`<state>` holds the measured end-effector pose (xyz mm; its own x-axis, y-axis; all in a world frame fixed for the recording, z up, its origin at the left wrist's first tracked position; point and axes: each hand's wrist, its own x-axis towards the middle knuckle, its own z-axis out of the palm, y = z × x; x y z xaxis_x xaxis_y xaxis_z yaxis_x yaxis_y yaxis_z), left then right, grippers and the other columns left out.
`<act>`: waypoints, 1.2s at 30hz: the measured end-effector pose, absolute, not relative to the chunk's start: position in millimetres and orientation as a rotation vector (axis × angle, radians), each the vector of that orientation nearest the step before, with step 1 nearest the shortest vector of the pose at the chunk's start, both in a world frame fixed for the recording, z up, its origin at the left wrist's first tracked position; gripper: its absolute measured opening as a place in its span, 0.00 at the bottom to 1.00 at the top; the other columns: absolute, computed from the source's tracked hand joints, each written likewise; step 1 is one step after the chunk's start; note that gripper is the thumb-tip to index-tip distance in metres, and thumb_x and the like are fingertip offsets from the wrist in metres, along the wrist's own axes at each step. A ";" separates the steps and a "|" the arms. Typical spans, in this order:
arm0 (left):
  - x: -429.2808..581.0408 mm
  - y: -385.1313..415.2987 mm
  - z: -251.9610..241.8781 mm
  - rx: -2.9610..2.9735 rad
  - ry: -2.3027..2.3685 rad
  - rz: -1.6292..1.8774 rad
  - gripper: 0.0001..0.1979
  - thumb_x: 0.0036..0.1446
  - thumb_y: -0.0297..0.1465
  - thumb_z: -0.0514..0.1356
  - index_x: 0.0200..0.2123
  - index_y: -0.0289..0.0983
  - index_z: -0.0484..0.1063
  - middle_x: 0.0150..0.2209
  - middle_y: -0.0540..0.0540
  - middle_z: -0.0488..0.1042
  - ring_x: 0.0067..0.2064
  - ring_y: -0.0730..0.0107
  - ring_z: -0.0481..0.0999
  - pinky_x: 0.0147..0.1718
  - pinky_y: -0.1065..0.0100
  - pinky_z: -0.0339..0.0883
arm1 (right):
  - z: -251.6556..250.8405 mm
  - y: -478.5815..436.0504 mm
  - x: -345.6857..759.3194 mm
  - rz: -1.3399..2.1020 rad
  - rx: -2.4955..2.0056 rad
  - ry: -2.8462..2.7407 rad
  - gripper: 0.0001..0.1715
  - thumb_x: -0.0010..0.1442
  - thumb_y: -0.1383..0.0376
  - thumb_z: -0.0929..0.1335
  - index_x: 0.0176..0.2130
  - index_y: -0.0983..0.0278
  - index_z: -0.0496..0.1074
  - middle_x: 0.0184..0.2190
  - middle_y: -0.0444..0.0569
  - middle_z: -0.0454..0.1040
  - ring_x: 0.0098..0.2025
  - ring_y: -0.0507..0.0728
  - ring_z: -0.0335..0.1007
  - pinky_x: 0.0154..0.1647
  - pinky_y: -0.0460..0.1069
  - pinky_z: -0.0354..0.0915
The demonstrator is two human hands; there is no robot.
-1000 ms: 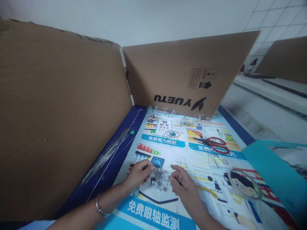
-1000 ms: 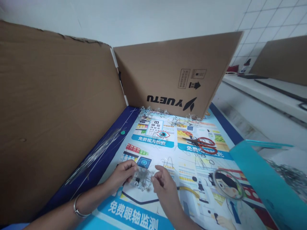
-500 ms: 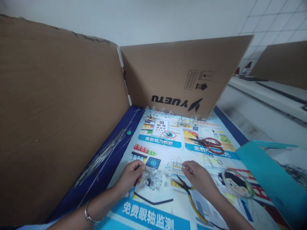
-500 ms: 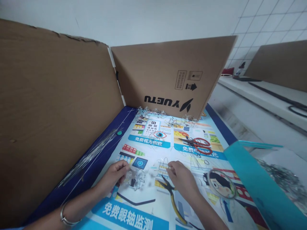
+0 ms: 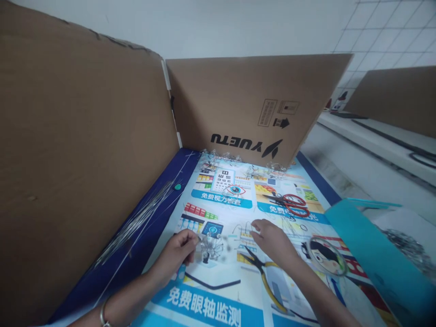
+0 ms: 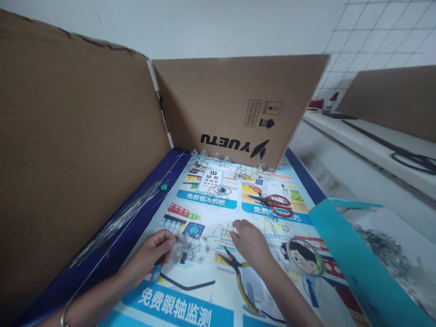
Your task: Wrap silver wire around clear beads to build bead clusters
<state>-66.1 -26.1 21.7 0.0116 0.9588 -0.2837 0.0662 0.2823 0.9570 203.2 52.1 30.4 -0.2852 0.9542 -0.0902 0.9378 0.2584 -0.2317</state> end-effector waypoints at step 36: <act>-87.7 -17.3 21.6 1.322 1.363 0.774 0.03 0.49 0.28 0.52 0.28 0.36 0.64 0.20 0.56 0.62 0.20 0.78 0.65 0.20 0.76 0.60 | 29.9 62.8 207.9 0.341 -1.924 -2.657 0.22 0.53 0.75 0.58 0.45 0.65 0.69 0.41 0.53 0.73 0.43 0.57 0.69 0.38 0.47 0.56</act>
<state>-87.7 -17.3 21.6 0.1457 0.9613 -0.2339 0.2915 0.1842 0.9387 207.9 62.8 29.9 -0.3112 0.9182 -0.2452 0.9503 0.3021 -0.0746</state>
